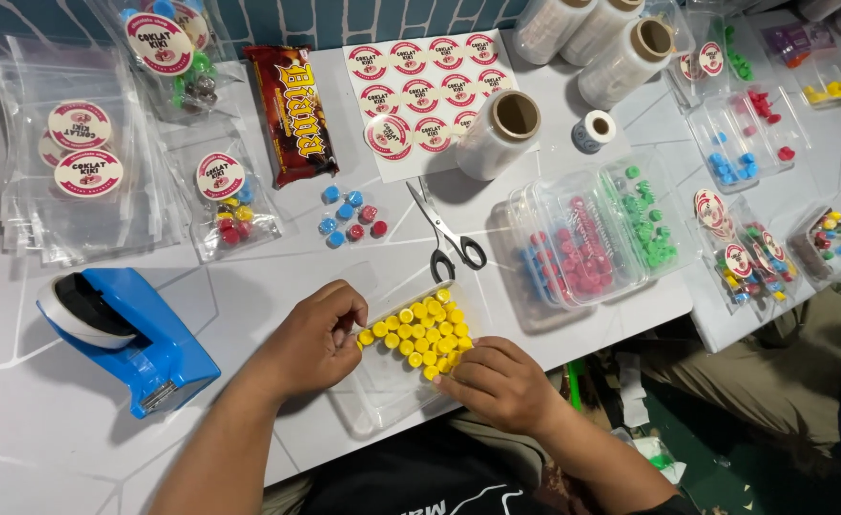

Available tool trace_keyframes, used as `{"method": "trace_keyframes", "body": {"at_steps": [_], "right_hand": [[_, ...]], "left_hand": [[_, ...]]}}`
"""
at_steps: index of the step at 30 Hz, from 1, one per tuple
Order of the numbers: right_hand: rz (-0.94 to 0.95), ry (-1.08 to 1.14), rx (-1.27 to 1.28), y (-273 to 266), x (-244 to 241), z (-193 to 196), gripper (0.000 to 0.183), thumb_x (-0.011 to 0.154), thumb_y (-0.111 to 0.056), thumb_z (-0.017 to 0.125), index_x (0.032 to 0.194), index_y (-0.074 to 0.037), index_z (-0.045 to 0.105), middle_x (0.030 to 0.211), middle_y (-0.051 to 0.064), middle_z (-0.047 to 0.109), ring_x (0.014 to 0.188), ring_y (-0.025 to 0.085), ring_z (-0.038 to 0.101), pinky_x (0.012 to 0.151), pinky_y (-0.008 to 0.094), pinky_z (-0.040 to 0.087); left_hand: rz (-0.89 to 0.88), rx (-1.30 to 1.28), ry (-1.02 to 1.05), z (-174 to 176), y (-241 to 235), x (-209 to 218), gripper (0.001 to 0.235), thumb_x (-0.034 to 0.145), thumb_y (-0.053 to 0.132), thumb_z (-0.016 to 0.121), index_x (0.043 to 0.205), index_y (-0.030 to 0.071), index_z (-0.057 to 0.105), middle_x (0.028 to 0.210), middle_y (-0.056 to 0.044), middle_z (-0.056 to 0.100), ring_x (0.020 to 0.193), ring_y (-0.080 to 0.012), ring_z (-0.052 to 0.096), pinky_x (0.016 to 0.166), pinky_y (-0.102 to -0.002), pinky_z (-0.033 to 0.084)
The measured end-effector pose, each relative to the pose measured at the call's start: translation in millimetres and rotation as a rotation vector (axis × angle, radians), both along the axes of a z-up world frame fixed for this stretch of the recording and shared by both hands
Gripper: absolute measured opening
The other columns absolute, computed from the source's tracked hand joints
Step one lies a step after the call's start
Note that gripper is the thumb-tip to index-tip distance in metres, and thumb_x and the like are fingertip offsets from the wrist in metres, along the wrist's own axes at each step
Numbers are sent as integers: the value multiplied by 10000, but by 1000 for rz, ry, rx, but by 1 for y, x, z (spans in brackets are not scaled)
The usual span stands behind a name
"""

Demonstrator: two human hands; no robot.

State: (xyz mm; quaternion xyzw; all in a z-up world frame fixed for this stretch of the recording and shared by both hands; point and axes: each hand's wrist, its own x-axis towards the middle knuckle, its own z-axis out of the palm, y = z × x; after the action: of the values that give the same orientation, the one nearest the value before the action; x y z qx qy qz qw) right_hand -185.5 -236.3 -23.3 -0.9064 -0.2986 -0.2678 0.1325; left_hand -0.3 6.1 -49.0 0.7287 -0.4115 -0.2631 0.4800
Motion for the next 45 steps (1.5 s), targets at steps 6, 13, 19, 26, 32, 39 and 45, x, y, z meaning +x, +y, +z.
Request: {"method": "trace_keyframes", "body": {"at_steps": [6,13,19,26,32,39,45], "right_hand": [[17,-37,43,-6,2,37,110,979,-79,602,1016,-84,705,826,20,681,623,185,591,553,293,454],[-344,-202,1,-46,-3,69,101,865,69,770,902,-24,786,656,44,616,501,125,501,420,270,366],[-715,-311,-212,-103,8,44,194,901,-102,796,1084,-81,855,809,104,683,670,233,678,654,322,588],[-852,-184,-320,-103,17,24,205,960,-153,732,1127,-57,803,889,117,684,773,279,716,694,336,597],[-653,-267,-199,-62,31,35,289,912,-220,797,1157,-69,825,952,138,674,826,319,673,772,390,561],[-445,316,248,20,111,0,138,912,-101,735,1029,-115,808,824,49,721,754,218,723,647,299,594],[-408,560,170,33,158,-10,151,931,-149,718,1045,-92,800,811,91,722,760,251,728,676,350,600]], "left_hand": [[161,-199,64,15,4,1,337,797,271,772,1048,122,604,879,-20,527,678,-122,419,578,-263,397],[448,-229,-198,2,5,5,227,932,321,598,995,104,624,878,-27,576,748,-159,514,598,-287,418],[641,-204,-333,2,4,7,100,931,238,649,883,153,627,626,-5,432,524,-189,465,492,-289,459],[847,-159,-359,-3,10,13,59,829,109,616,791,153,611,551,1,387,524,-212,523,517,-310,476],[886,-81,-292,-1,11,14,92,765,82,583,778,166,617,494,2,377,508,-238,520,539,-344,494],[744,159,-197,14,8,12,142,773,87,560,856,166,644,536,-23,500,587,-251,611,615,-373,531],[638,322,-161,21,10,18,170,797,131,544,922,169,652,611,-23,551,652,-248,659,663,-376,543]]}}
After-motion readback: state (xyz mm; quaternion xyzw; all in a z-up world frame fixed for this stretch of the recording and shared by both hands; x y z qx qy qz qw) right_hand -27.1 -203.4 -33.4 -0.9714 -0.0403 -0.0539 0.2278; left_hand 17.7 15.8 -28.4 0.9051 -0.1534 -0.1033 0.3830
